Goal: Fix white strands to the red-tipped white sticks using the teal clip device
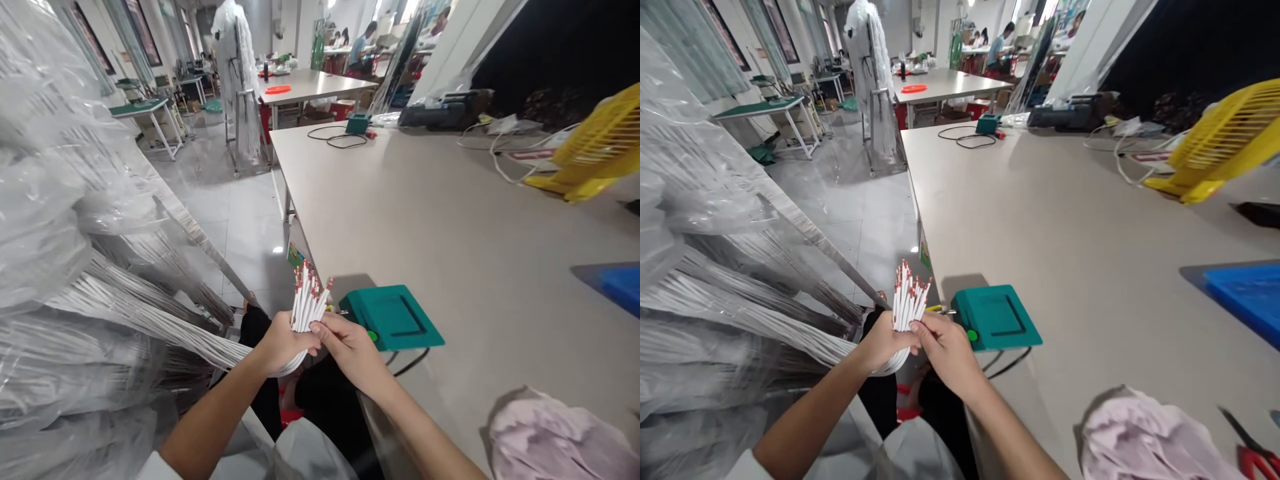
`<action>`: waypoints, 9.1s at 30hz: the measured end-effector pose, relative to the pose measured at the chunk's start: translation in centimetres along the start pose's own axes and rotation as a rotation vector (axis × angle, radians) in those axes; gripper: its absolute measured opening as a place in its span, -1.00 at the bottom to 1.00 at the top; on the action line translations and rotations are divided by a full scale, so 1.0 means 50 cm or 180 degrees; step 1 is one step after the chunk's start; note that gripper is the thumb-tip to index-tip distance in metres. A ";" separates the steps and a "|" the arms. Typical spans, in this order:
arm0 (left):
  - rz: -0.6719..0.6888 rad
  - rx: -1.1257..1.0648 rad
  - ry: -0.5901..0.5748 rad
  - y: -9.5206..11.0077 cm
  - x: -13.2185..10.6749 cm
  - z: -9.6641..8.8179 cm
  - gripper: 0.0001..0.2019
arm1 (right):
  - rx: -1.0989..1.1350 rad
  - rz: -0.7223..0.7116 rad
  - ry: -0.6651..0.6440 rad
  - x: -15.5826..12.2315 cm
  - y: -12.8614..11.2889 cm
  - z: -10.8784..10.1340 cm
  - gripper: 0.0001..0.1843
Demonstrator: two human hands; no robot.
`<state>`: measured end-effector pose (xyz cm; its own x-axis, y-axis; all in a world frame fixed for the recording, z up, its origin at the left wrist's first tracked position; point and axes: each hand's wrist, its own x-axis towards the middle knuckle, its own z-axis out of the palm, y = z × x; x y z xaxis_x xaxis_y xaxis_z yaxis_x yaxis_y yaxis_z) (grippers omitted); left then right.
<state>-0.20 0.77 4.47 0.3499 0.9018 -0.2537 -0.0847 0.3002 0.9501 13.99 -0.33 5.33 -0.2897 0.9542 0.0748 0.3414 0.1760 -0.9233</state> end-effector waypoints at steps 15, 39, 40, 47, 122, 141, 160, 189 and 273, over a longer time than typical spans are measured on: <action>-0.0091 -0.0049 0.0843 -0.021 -0.033 -0.021 -0.78 | 0.0901 0.0517 0.0802 -0.018 0.030 0.042 -0.71; -0.0260 0.0109 0.1787 -0.039 -0.041 -0.027 -0.78 | 0.0313 0.0449 0.0355 -0.026 0.049 0.106 -0.78; -0.0248 0.0141 0.1846 -0.035 -0.041 -0.029 -0.79 | 0.0385 0.0505 0.0394 -0.027 0.049 0.104 -0.78; -0.0082 0.0413 0.1513 -0.037 -0.053 -0.035 -0.84 | 0.0542 0.0575 0.0716 -0.026 0.037 0.082 -0.75; -0.0586 0.0444 0.0402 0.005 -0.083 -0.066 -0.96 | -0.0753 -0.1354 -0.0492 0.018 0.002 0.000 -0.82; -0.0343 -0.0359 0.0291 -0.003 -0.103 -0.095 -0.82 | 0.1670 -0.0345 -0.0369 0.005 -0.002 0.077 -0.91; -0.0237 0.0588 0.1217 -0.022 -0.104 -0.043 -0.87 | -0.0786 -0.1360 0.0947 -0.009 0.031 0.101 -0.86; -0.0241 0.0442 0.0974 -0.051 -0.107 -0.054 -0.85 | 0.1508 0.0510 -0.0054 -0.005 0.016 0.086 -0.80; -0.0397 0.0327 0.1191 -0.066 0.042 -0.030 -0.60 | -0.3431 -0.0665 -0.0709 0.074 0.054 -0.088 -0.85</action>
<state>-0.60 2.11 0.52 -0.0138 0.9170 -0.3986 0.0372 0.3988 0.9163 17.80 4.74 4.78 -0.5487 0.8358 0.0215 0.8320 0.5484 -0.0837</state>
